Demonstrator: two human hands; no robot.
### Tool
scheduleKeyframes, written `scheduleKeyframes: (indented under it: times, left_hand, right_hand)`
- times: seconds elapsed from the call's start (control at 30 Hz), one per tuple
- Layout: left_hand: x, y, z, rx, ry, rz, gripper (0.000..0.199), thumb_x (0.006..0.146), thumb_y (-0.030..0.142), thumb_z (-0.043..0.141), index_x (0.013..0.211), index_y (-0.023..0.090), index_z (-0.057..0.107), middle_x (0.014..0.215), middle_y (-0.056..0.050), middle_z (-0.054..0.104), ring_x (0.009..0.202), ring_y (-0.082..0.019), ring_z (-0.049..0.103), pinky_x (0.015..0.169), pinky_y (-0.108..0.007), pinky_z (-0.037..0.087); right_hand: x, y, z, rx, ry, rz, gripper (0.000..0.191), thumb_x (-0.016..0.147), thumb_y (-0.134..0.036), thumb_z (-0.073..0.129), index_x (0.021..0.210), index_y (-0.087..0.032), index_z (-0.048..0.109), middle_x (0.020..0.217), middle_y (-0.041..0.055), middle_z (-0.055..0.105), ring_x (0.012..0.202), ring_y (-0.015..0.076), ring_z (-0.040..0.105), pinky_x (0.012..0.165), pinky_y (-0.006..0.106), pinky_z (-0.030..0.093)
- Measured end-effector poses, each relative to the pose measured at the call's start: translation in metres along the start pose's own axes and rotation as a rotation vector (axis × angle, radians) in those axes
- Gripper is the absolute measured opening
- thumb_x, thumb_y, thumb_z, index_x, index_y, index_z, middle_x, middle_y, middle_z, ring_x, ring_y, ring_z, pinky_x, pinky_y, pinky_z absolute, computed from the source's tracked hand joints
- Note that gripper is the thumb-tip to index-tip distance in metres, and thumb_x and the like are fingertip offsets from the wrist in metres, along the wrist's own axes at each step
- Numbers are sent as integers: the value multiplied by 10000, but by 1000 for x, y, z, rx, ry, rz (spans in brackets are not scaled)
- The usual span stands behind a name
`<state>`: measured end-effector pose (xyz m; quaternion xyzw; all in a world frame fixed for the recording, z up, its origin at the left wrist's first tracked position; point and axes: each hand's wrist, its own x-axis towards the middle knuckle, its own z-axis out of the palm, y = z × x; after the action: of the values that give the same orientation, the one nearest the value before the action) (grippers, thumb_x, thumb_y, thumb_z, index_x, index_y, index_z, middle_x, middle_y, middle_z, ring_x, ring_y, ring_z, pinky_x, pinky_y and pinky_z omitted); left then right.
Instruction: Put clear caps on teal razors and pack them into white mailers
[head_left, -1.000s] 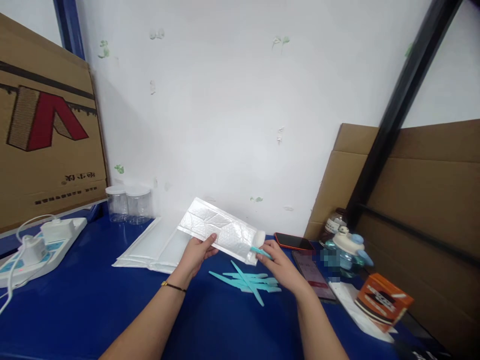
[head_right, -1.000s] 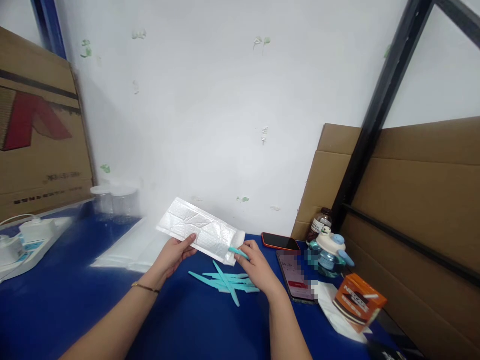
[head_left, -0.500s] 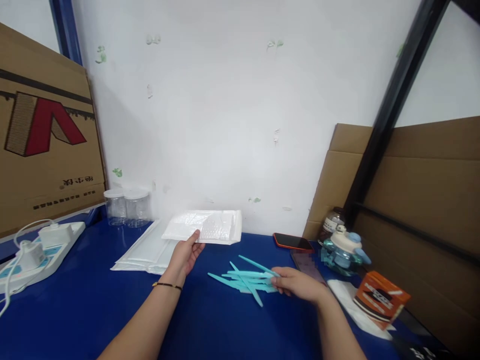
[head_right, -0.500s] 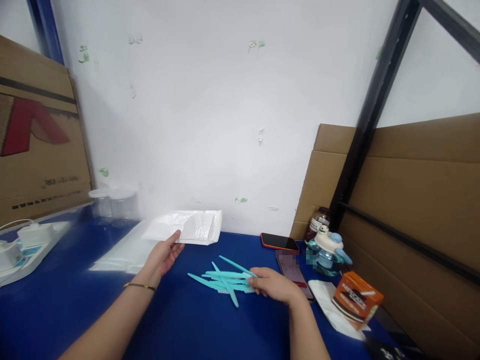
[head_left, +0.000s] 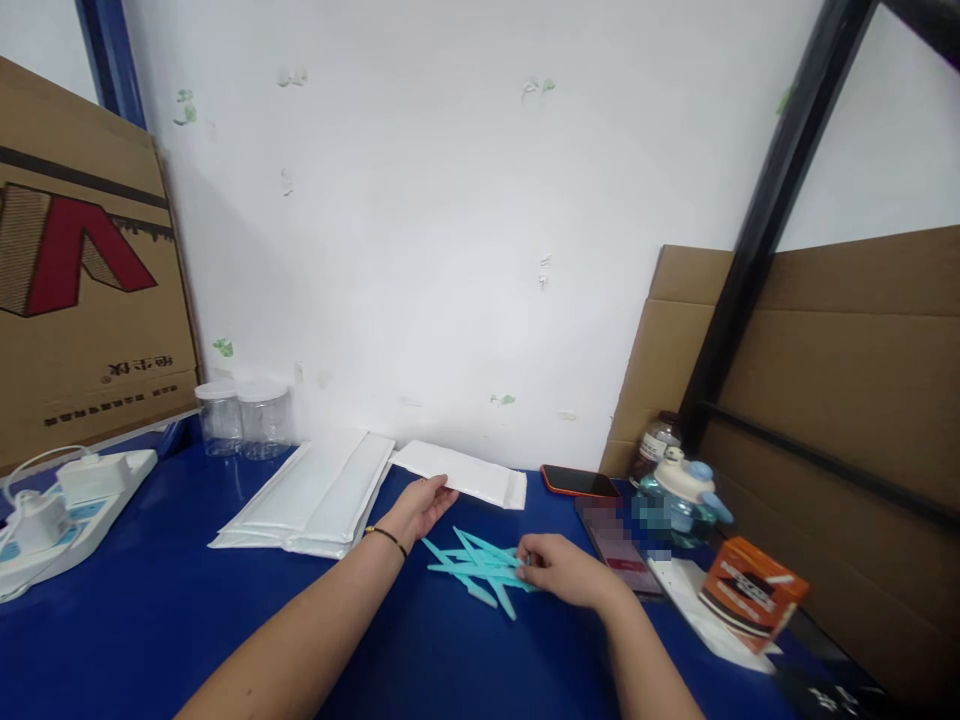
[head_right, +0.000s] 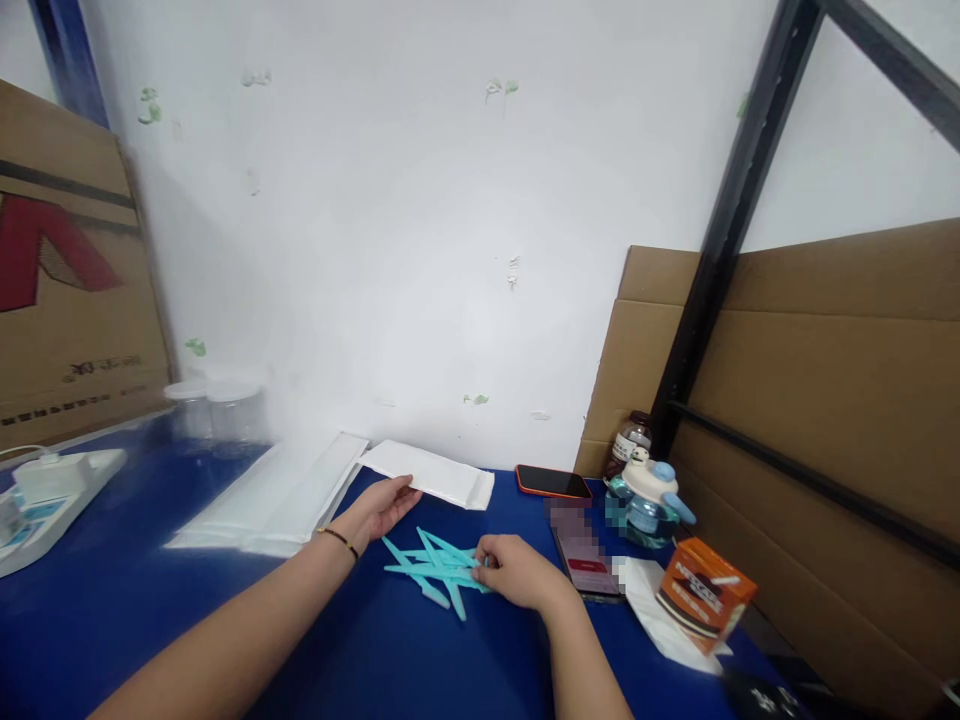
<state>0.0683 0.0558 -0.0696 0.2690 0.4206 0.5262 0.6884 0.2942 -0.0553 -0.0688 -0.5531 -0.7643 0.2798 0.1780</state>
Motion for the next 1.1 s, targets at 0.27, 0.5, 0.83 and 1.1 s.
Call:
scheduleKeyframes:
  times: [0.27,0.5,0.83,1.1]
  left_hand:
    - [-26,2,-7,468,-230,21,373,650,388,724,849,90,622,842,-127,633,915,-259,602,838,-360,475]
    - [-58,-5,-30,1620,-874,831,862,637,589,656,1365,258,335,1417,-118,330,1293,-319,268,1051,-469,191]
    - [-59,-12,-44,1804,-444,950,380,856,482,444,1143,246,525,1093,-76,528,1021,-251,457,888,-435,288]
    - [-59,-4,-45,1817,-459,909,448,812,522,495,1162,245,530,1058,-80,529,1002,-259,466,855,-405,306]
  right_hand:
    - [-16,-3,-17,9,114,71,625,614,-479,701,1169,-248,534,1182,74,494,1077,232,484,865,309,409]
    - [-6,-5,10,-67,-148,71,1016,613,-595,664,1428,-251,165,1510,93,68,1368,317,-28,1097,476,72]
    - [38,-30,49,-74,72,-236,531,901,-364,351,1394,-177,298,1463,80,271,1358,204,187,1117,394,148]
    - [79,3,-4,-601,321,59,561,714,-38,448,1263,-146,483,1299,139,488,1227,258,395,1056,406,212]
